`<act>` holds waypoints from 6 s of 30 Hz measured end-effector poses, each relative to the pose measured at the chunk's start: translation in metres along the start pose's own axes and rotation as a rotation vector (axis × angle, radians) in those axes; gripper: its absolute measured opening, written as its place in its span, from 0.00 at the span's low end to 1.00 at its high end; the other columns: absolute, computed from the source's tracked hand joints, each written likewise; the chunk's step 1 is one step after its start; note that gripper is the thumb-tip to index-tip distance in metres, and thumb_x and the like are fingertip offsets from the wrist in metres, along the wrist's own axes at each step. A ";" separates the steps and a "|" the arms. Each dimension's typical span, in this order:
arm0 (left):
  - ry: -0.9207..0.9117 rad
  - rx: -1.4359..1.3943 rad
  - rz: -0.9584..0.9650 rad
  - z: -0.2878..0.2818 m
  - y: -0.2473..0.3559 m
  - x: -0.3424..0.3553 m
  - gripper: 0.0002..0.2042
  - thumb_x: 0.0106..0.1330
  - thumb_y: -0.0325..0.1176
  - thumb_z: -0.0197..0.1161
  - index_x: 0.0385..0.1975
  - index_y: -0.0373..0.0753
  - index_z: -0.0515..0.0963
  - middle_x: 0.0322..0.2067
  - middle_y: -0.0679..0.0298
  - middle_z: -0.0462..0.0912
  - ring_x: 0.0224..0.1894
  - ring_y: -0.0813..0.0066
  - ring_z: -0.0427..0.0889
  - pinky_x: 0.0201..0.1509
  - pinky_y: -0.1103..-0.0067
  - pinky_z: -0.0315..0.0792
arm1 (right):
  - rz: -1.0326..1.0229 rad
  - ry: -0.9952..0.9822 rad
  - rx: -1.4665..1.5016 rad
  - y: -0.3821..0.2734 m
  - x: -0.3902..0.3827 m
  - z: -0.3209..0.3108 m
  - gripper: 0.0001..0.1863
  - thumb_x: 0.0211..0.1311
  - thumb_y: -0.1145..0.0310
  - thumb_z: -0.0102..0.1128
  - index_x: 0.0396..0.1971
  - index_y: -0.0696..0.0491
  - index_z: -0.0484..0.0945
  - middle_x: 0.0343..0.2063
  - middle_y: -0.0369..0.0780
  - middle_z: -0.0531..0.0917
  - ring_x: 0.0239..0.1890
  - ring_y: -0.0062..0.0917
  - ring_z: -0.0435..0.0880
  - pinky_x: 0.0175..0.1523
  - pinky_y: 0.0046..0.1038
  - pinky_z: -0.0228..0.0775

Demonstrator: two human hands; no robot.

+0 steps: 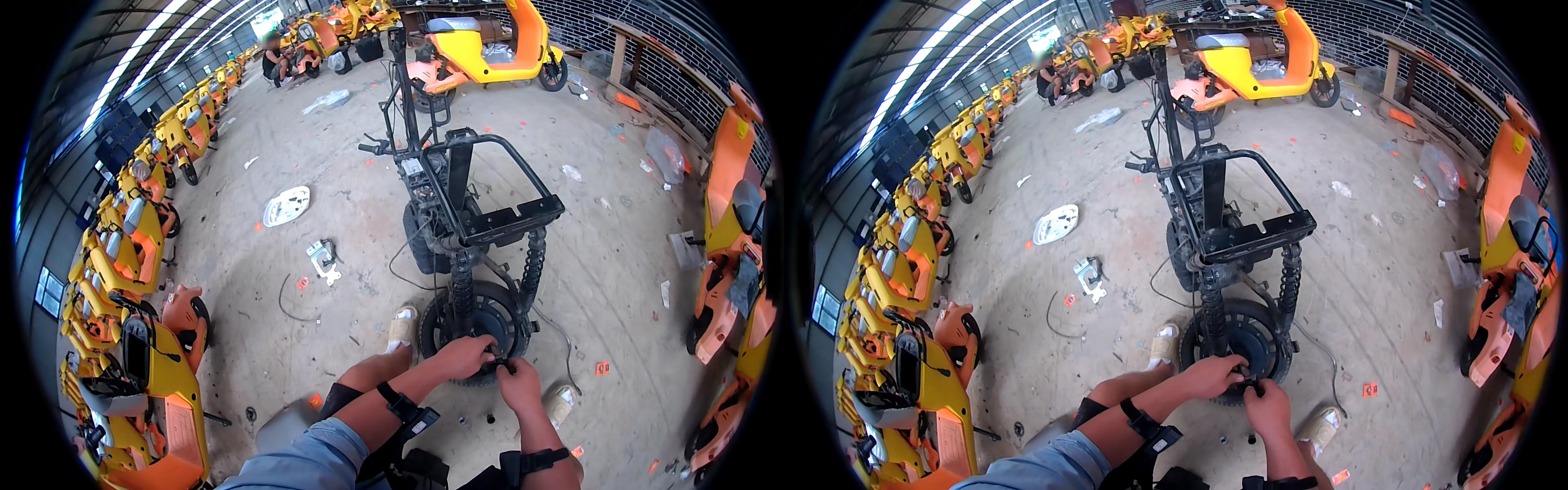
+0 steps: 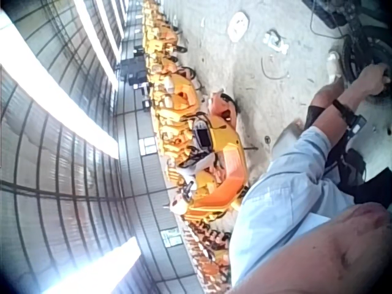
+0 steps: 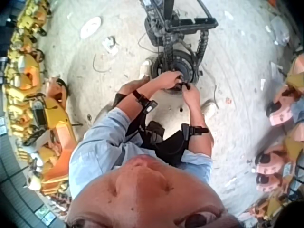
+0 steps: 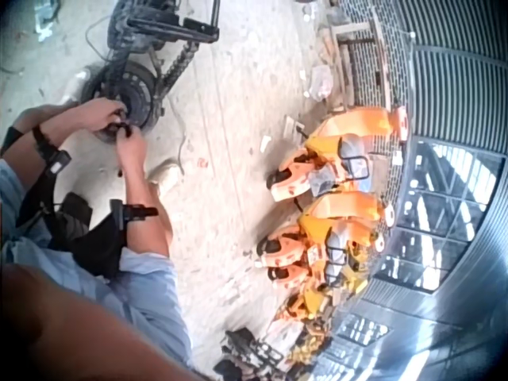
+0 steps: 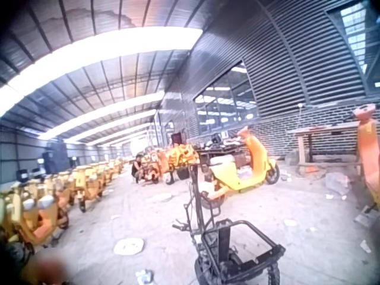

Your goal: The person is working on the motor and wiring of a motorcycle wheel by hand, using a small tool to adjust components within the hub.

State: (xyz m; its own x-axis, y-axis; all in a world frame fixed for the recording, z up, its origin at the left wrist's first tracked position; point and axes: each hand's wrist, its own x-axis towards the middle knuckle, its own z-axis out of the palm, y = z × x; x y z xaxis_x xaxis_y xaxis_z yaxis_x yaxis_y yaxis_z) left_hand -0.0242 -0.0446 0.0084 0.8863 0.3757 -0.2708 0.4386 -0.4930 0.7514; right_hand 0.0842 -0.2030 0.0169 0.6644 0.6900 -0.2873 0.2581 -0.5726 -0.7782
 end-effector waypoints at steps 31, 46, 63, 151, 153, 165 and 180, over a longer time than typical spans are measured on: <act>0.091 0.034 -0.013 0.002 -0.001 0.061 0.15 0.73 0.39 0.55 0.52 0.39 0.81 0.45 0.50 0.86 0.50 0.47 0.83 0.55 0.60 0.75 | -0.004 -0.004 -0.055 -0.003 0.045 -0.022 0.19 0.61 0.59 0.62 0.46 0.57 0.83 0.39 0.53 0.86 0.44 0.49 0.86 0.50 0.43 0.77; 0.105 0.002 0.050 0.015 0.002 0.014 0.16 0.72 0.41 0.59 0.53 0.40 0.82 0.44 0.49 0.86 0.47 0.47 0.84 0.52 0.62 0.77 | -0.041 0.082 -0.015 0.003 -0.009 -0.012 0.16 0.60 0.62 0.62 0.42 0.58 0.84 0.36 0.52 0.86 0.41 0.47 0.87 0.47 0.42 0.77; 0.144 0.017 0.020 0.008 0.003 0.017 0.16 0.70 0.43 0.61 0.49 0.41 0.84 0.40 0.49 0.86 0.44 0.46 0.85 0.48 0.62 0.78 | -0.025 0.070 -0.043 0.001 0.002 -0.012 0.17 0.61 0.61 0.62 0.42 0.58 0.83 0.36 0.52 0.86 0.41 0.48 0.87 0.48 0.40 0.77; 0.426 0.006 0.223 -0.014 0.023 0.056 0.11 0.67 0.36 0.67 0.46 0.43 0.85 0.46 0.63 0.82 0.47 0.60 0.84 0.51 0.70 0.79 | 0.229 -0.040 0.502 -0.002 0.072 -0.020 0.15 0.61 0.66 0.62 0.40 0.63 0.83 0.24 0.40 0.82 0.22 0.21 0.78 0.29 0.27 0.69; 0.427 -0.001 0.234 -0.015 0.024 0.057 0.11 0.67 0.36 0.67 0.46 0.43 0.85 0.46 0.63 0.82 0.47 0.59 0.84 0.51 0.70 0.78 | 0.227 -0.035 0.512 -0.004 0.073 -0.021 0.15 0.61 0.66 0.62 0.40 0.63 0.83 0.24 0.40 0.82 0.22 0.21 0.78 0.28 0.27 0.69; 0.421 -0.051 0.155 -0.005 0.019 0.029 0.10 0.66 0.34 0.67 0.44 0.42 0.84 0.46 0.61 0.83 0.46 0.57 0.84 0.48 0.68 0.78 | 0.207 -0.021 0.412 0.004 0.043 -0.006 0.17 0.60 0.65 0.64 0.42 0.63 0.83 0.29 0.44 0.85 0.30 0.28 0.84 0.38 0.31 0.74; 0.396 -0.160 0.043 0.023 0.003 -0.014 0.10 0.66 0.34 0.68 0.44 0.38 0.82 0.37 0.55 0.85 0.38 0.60 0.86 0.43 0.70 0.78 | 0.101 -0.029 0.282 0.031 -0.011 0.021 0.17 0.63 0.66 0.63 0.46 0.64 0.81 0.30 0.40 0.84 0.26 0.22 0.81 0.33 0.27 0.73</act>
State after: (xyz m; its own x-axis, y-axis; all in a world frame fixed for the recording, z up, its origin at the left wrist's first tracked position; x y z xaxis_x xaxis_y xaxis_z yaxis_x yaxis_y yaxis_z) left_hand -0.0317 -0.0694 0.0000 0.7642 0.6449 -0.0093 0.3468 -0.3987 0.8490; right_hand 0.0708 -0.2188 -0.0155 0.6557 0.6504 -0.3834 -0.0160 -0.4957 -0.8683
